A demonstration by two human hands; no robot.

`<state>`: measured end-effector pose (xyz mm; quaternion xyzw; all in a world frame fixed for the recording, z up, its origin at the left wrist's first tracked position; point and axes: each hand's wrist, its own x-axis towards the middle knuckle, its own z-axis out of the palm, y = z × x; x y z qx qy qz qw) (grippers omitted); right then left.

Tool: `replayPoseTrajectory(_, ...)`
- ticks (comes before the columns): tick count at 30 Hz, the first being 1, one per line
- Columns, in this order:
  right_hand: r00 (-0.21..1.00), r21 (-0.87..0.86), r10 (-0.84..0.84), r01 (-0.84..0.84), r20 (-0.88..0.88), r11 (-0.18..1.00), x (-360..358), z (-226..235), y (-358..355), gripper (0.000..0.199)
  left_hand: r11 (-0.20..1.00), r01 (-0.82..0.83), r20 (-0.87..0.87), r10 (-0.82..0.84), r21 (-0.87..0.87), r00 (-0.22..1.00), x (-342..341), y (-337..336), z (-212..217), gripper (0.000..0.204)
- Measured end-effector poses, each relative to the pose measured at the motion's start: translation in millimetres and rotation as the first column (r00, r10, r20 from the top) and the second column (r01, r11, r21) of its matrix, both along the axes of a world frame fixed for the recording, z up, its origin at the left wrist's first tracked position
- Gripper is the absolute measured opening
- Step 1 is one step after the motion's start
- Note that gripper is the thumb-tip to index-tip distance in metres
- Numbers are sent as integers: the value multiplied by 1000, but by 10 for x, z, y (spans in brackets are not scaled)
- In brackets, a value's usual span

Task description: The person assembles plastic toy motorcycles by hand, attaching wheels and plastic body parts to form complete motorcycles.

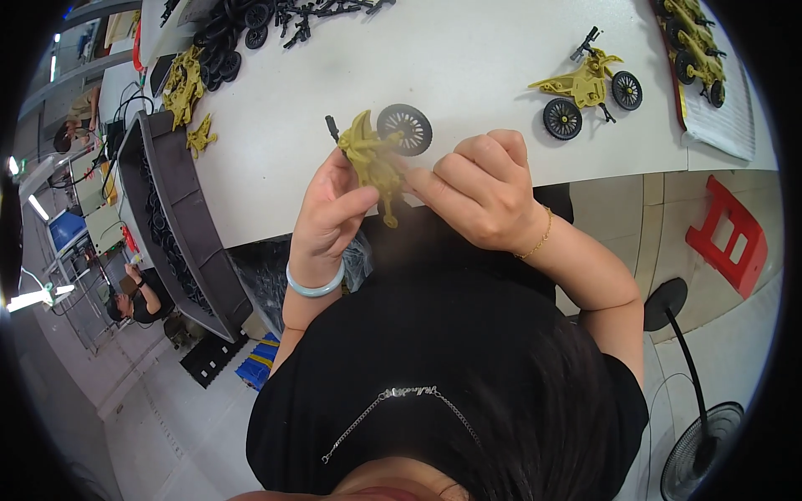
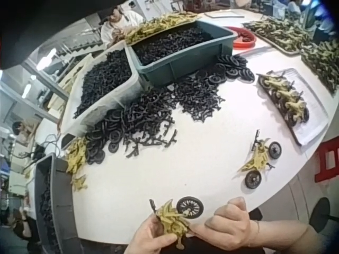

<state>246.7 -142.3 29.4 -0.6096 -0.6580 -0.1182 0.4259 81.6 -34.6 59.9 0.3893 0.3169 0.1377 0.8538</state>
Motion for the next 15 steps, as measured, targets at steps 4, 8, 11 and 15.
replayPoseTrajectory(4, 1000, 17, 21, -21, 15, 1000, -7, 44, 4, 20, 998, -43, -10, 43, -35, 999, 5, -51, -65, 40)
replayPoseTrajectory(8, 976, -152, 97, -128, -196, 980, 66, 164, 35, 23, 992, -121, 22, 122, -27, 992, -8, -118, -104, 35)
replayPoseTrajectory(11, 980, -121, 61, -85, -192, 989, 17, 222, 60, 23, 983, -162, 105, 171, -89, 980, 17, -139, -67, 34)
replayPoseTrajectory(15, 996, 107, 84, -86, 26, 991, -56, 80, -29, 23, 960, -181, 182, 221, -215, 958, 32, -199, -55, 34)
